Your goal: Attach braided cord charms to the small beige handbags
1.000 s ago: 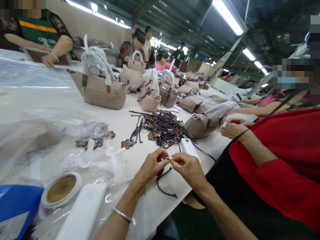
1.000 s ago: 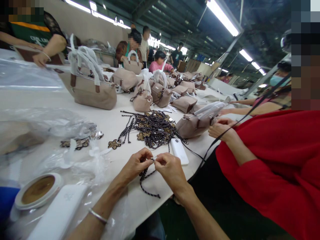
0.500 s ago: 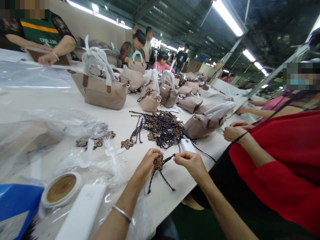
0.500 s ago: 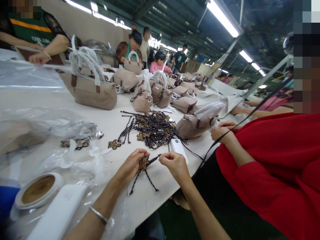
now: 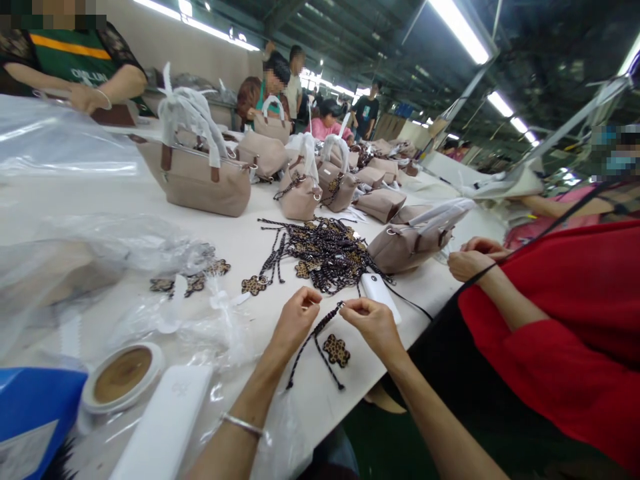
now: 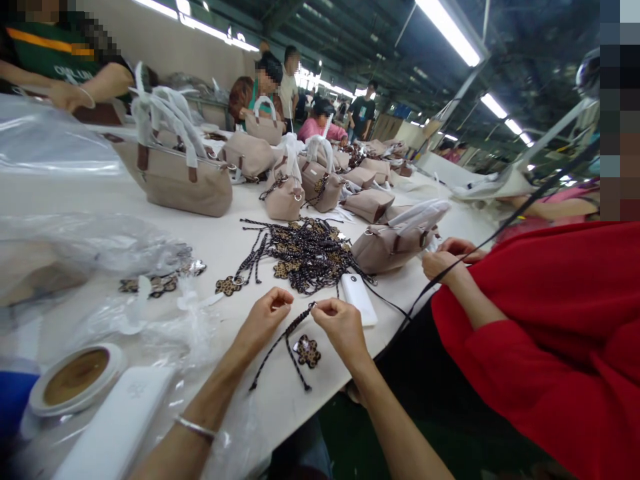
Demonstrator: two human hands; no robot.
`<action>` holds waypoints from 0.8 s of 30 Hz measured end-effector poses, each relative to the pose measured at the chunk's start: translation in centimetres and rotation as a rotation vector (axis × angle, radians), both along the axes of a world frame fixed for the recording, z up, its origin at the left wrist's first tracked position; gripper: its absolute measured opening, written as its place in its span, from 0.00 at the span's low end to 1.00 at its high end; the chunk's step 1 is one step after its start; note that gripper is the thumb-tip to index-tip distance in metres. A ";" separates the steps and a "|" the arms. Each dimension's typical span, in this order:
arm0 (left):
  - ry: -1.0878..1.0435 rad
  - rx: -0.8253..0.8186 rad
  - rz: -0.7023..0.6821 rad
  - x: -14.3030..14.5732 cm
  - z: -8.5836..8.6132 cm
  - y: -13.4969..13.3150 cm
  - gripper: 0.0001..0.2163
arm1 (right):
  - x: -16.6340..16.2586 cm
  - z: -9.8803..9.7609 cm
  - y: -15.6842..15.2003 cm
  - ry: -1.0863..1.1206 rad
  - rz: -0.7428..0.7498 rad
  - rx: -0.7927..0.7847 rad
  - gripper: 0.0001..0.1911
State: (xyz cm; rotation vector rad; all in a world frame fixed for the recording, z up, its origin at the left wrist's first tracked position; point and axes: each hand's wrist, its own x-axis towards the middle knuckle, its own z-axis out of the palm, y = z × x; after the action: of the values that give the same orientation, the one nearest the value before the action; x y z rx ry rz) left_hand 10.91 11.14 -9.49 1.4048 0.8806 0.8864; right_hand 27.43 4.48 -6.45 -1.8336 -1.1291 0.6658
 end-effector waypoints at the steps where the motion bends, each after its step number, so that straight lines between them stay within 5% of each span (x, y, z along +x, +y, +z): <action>1: 0.033 0.056 -0.099 -0.2 0.2 -0.3 0.05 | 0.2 -0.6 0.0 0.028 -0.030 0.017 0.12; 5: 0.223 0.346 -0.448 0.2 0.3 -2.2 0.07 | 1.5 -3.4 -0.4 0.170 -0.107 0.043 0.17; 9: 0.562 0.703 -0.492 1.8 -1.1 -3.7 0.12 | 2.9 -4.7 -1.3 0.283 -0.151 0.040 0.20; 15: 0.667 0.859 -0.494 2.8 -1.5 -4.1 0.06 | 4.0 -3.7 -2.7 0.391 -0.167 0.045 0.20; 19: 0.601 0.720 -0.372 2.9 -1.4 -4.0 0.07 | 3.9 -3.4 -3.5 0.285 -0.131 0.022 0.19; 24: 0.180 0.103 -0.146 2.8 -1.4 -3.1 0.06 | 3.0 -2.5 -3.7 0.224 -0.114 0.001 0.18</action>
State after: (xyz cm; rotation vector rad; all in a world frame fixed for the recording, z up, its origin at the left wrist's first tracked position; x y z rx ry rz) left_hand 13.69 8.03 -10.89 1.6367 0.8641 0.7107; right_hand 30.44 0.78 -8.95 -1.7584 -0.8719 0.7813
